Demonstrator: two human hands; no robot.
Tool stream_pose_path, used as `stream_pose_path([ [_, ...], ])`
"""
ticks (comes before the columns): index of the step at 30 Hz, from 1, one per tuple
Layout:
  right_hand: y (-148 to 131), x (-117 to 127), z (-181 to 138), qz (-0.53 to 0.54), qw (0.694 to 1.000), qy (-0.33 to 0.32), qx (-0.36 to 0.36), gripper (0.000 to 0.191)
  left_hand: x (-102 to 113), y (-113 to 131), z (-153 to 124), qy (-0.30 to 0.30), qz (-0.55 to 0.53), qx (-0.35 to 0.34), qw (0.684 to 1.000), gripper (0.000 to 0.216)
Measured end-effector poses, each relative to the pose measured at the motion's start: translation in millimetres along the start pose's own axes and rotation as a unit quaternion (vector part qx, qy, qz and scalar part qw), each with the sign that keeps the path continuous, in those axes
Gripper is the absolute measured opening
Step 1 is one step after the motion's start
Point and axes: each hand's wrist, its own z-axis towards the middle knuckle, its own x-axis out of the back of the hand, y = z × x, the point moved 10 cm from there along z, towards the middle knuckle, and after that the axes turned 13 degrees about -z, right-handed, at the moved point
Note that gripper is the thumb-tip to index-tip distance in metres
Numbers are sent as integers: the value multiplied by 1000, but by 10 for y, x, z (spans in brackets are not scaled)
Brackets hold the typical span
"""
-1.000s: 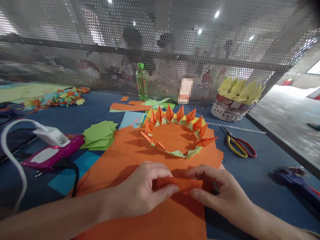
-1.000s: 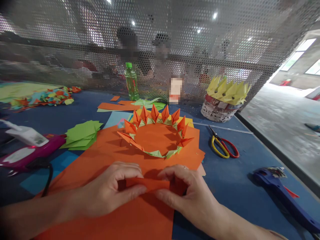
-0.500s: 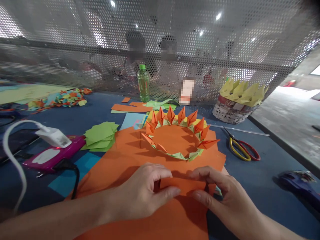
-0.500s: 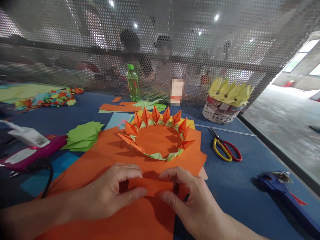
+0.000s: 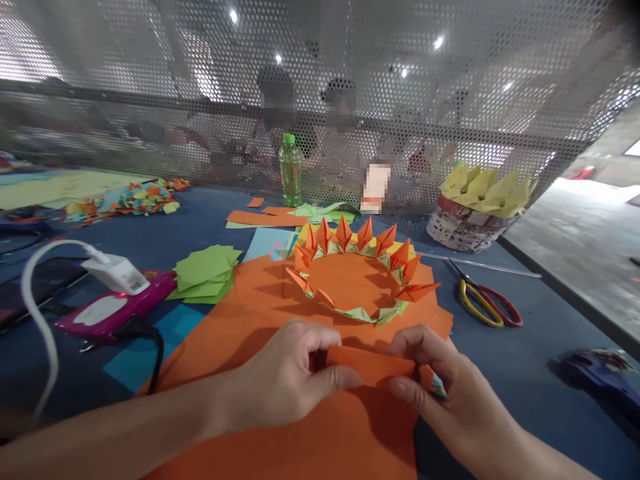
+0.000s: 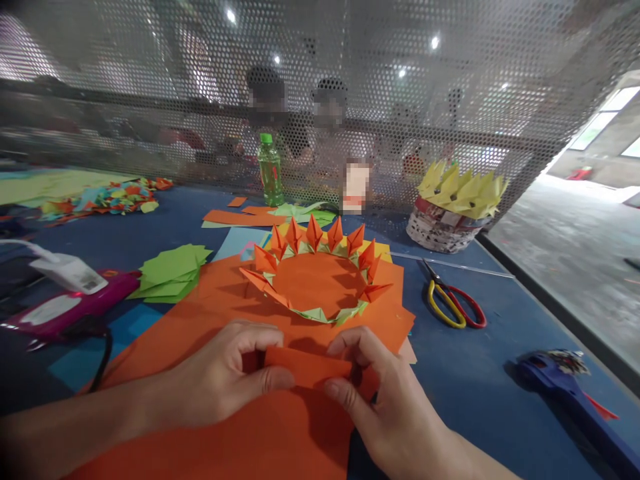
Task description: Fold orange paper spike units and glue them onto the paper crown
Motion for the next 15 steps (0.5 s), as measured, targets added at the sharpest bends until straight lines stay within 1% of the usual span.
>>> stream_pose_path([
  [7,36,-39,-27,-15,1000,-18,8,17,0,36,11,2,5,-1,1000,44],
  [11,78,-10,-4,-12,1000,-1,-6,16,8,34,32,0,27,-19,999,37],
  [15,164,-16,18,-35,999,1,-20,22,24,6,32,4,53,-27,998,29],
])
